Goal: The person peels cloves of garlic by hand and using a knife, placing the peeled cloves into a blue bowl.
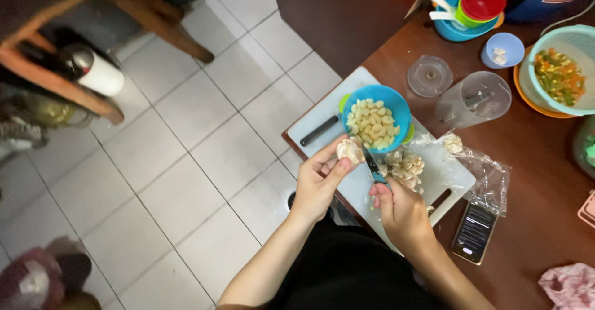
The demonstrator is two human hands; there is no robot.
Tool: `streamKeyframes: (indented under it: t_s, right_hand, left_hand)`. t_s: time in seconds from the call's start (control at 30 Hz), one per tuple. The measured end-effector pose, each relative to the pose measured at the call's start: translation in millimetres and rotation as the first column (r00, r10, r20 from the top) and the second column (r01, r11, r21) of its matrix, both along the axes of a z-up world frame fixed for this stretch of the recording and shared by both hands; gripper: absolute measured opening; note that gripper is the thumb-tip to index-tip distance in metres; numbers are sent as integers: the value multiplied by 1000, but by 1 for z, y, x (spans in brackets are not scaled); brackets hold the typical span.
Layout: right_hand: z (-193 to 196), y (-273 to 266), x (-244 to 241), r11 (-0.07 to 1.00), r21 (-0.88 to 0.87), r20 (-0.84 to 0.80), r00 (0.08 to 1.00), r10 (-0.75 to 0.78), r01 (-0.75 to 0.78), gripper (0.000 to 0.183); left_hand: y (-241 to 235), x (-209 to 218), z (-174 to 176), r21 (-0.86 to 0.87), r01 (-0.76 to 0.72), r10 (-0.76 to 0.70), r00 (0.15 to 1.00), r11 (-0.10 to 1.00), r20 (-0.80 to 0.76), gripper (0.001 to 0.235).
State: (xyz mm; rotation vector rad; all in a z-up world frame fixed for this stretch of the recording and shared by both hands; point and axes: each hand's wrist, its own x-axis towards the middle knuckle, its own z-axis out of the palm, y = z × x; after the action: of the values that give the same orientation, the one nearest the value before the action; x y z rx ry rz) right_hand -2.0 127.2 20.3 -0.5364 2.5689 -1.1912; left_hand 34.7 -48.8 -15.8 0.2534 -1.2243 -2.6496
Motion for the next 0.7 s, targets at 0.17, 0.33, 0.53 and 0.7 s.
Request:
streamKeyframes:
  t_s: [0.17,0.33,0.53,0.7]
  right_hand:
    - [5,-19,7,997,26,-200,978,-64,70,20]
    - [16,-37,5,992,23,-281,953,-110,122,21]
    - [22,-53,0,984,79,-320,939,-126,159,22]
    - [10,-59,-6,991,112,-389,921,-26,75,33]
  left_hand:
    - [-27,-13,10,-182,27,-45,994,983,-97,53]
    - [-44,-31,20,-195,75,-98,989,978,-111,52]
    - [-53,-49,19,-158,144,-162,981,977,-106,49]
    - [-76,-51,14,-182,220,-245,960,958,-133,49]
